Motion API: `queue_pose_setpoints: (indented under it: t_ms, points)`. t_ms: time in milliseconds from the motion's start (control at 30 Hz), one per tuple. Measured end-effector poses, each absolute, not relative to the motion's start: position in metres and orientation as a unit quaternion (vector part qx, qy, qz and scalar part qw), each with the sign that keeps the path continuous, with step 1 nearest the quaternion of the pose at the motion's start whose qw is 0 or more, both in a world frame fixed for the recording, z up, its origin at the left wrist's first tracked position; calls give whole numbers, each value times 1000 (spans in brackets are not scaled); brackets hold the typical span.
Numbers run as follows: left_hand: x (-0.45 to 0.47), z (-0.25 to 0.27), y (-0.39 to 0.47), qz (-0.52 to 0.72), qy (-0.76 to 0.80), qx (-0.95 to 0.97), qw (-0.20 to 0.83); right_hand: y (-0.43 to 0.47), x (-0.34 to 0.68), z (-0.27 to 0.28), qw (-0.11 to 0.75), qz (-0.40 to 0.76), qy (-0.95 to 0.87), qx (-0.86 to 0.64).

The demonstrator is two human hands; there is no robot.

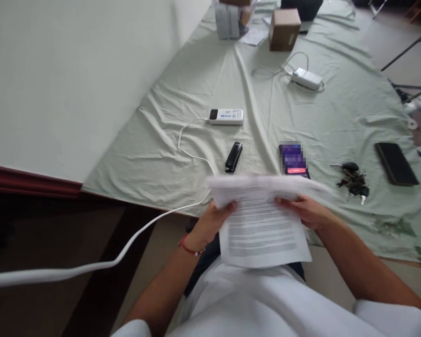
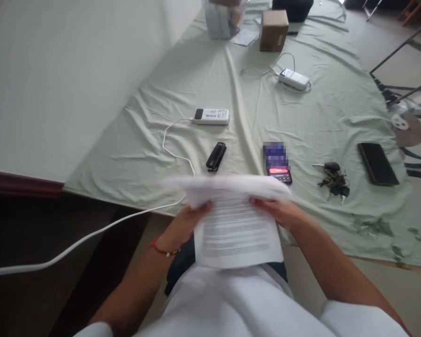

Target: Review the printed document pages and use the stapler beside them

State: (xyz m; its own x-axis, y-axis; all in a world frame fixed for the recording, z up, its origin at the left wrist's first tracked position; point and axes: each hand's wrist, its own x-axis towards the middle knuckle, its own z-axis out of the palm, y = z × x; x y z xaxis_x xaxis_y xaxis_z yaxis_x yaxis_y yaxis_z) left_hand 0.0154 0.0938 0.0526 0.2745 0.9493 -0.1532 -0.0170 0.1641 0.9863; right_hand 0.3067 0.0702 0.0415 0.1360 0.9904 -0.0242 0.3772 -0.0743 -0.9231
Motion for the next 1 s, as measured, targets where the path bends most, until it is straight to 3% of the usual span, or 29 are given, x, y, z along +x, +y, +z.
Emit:
queue_pose_setpoints:
  t_ms: [100, 167, 333, 467, 567, 667, 733, 1000]
  points:
    - [21, 29, 82, 327, 437, 454, 704, 65, 300, 41, 346, 611, -429, -568]
    - [19, 24, 81, 311, 424, 427, 735, 65, 298, 41, 348, 705, -333, -520]
    - [15, 34, 96, 355, 399, 401, 744, 63, 295, 39, 395, 696, -300, -518]
    - [19, 40, 109, 415, 412, 337, 738, 65, 292, 43, 327, 693, -372, -524]
    - [25, 38, 111, 416, 421, 335, 733, 79, 292, 56, 350, 560, -466, -589]
    - [28, 36, 108, 384, 411, 340, 753, 102, 291, 80, 430, 232, -566, -664]
    - [28, 35, 106, 365, 407, 336, 767, 118, 284, 99, 402, 111, -658, -627]
    - [28, 39, 108, 359, 398, 325, 779, 142, 233, 127, 126, 82, -852, -502]
